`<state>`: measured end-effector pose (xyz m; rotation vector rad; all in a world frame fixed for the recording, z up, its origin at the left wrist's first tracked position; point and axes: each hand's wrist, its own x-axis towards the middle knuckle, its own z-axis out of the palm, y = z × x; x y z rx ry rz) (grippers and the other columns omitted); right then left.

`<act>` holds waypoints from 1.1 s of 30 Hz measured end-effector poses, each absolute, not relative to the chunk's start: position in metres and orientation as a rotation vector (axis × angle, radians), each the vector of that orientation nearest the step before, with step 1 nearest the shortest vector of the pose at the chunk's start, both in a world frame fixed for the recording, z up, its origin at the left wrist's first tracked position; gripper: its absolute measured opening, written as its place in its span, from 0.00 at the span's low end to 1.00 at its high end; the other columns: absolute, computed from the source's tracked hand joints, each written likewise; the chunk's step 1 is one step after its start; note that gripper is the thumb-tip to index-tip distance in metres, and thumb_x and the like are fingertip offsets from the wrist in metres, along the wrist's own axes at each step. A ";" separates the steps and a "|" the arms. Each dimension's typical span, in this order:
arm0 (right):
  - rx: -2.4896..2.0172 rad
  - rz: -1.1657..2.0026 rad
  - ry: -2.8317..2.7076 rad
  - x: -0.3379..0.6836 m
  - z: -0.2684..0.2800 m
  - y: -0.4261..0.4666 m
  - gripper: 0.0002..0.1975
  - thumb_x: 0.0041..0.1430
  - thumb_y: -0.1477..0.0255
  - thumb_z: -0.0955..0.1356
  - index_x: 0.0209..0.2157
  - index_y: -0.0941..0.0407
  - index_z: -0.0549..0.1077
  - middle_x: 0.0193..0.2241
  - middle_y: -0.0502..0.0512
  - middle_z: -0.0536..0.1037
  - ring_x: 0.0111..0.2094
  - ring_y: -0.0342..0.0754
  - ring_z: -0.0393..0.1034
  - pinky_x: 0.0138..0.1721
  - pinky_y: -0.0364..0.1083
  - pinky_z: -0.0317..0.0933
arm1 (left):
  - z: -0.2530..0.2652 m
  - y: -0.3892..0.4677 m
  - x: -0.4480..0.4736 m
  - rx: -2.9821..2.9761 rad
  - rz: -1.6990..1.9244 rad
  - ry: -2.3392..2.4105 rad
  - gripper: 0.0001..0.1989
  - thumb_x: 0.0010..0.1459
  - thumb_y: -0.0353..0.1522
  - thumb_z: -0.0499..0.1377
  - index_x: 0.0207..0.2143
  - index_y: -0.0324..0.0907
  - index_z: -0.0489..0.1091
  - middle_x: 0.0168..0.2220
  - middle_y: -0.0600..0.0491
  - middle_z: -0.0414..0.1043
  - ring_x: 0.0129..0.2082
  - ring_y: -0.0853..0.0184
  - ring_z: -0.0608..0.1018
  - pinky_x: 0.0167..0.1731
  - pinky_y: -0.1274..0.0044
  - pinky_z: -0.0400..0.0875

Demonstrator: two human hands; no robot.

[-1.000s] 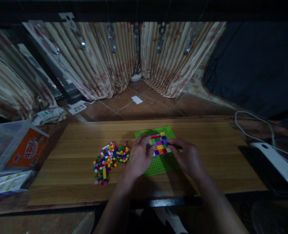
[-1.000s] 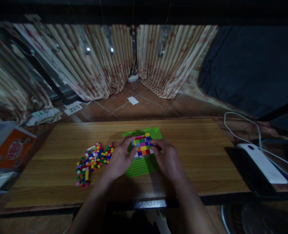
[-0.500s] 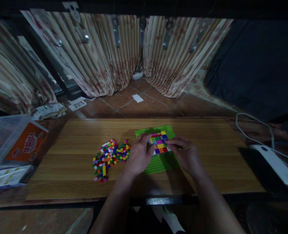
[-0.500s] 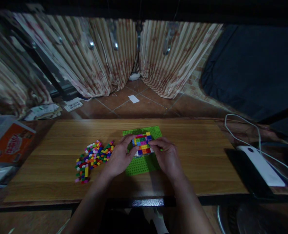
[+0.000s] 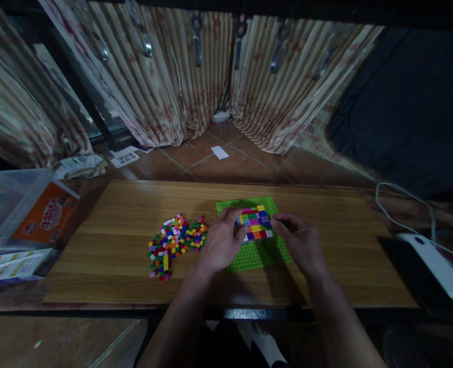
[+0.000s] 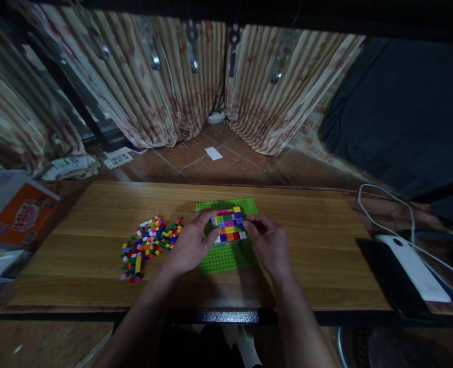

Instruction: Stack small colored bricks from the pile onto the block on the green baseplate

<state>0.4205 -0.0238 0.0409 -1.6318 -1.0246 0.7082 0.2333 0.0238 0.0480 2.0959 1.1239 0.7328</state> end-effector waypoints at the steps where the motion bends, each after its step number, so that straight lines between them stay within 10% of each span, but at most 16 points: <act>1: -1.652 0.702 -1.030 0.420 0.042 -0.024 0.19 0.46 0.58 0.72 0.33 0.59 0.76 0.29 0.57 0.79 0.29 0.48 0.73 0.31 0.46 0.66 | 0.048 0.024 0.233 2.096 0.734 1.125 0.20 0.61 0.33 0.53 0.55 0.44 0.62 0.56 0.48 0.65 0.53 0.62 0.71 0.55 0.67 0.66; 33: -2.091 0.305 -1.349 0.409 0.049 -0.032 0.19 0.51 0.54 0.67 0.30 0.56 0.79 0.24 0.57 0.80 0.24 0.52 0.73 0.24 0.47 0.61 | 0.049 0.018 0.233 2.100 0.711 1.149 0.18 0.61 0.35 0.52 0.53 0.44 0.63 0.54 0.48 0.66 0.52 0.61 0.72 0.54 0.68 0.67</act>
